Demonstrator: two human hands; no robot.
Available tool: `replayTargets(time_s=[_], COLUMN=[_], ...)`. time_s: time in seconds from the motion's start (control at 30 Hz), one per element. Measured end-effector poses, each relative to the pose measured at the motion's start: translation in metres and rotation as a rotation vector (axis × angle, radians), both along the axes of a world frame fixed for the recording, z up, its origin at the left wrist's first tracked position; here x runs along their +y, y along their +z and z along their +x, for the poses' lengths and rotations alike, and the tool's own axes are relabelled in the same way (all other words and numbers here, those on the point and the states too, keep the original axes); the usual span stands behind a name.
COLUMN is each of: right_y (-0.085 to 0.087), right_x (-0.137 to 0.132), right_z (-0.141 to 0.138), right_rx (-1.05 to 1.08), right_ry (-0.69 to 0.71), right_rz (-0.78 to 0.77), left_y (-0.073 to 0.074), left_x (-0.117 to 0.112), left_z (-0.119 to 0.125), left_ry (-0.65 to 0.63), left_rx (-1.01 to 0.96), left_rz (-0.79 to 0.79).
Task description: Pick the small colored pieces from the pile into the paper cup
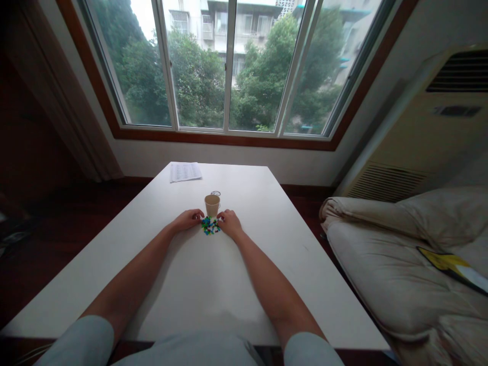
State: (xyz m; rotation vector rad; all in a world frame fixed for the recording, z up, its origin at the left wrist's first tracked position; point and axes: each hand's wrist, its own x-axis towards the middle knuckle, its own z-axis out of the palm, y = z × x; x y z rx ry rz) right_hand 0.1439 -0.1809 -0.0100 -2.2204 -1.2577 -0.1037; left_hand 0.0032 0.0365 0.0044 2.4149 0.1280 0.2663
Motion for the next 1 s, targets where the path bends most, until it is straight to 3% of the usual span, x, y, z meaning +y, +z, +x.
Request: replayTargets(time_s=[0.57,1.0], right_y=[0.004,0.006], right_x=[-0.002,-0.003], right_z=[-0.005,-0.008], right_rx=[-0.060,-0.089], right_ry=[0.005,-0.087], right_rz=[-0.010,-0.055], left_y=[-0.005,0.004], left_x=[0.000,-0.004], left_z=[0.001,-0.002], left_ry=[0.021,0.030], left_rx=[-0.005,0.006], left_rz=[-0.006,-0.015])
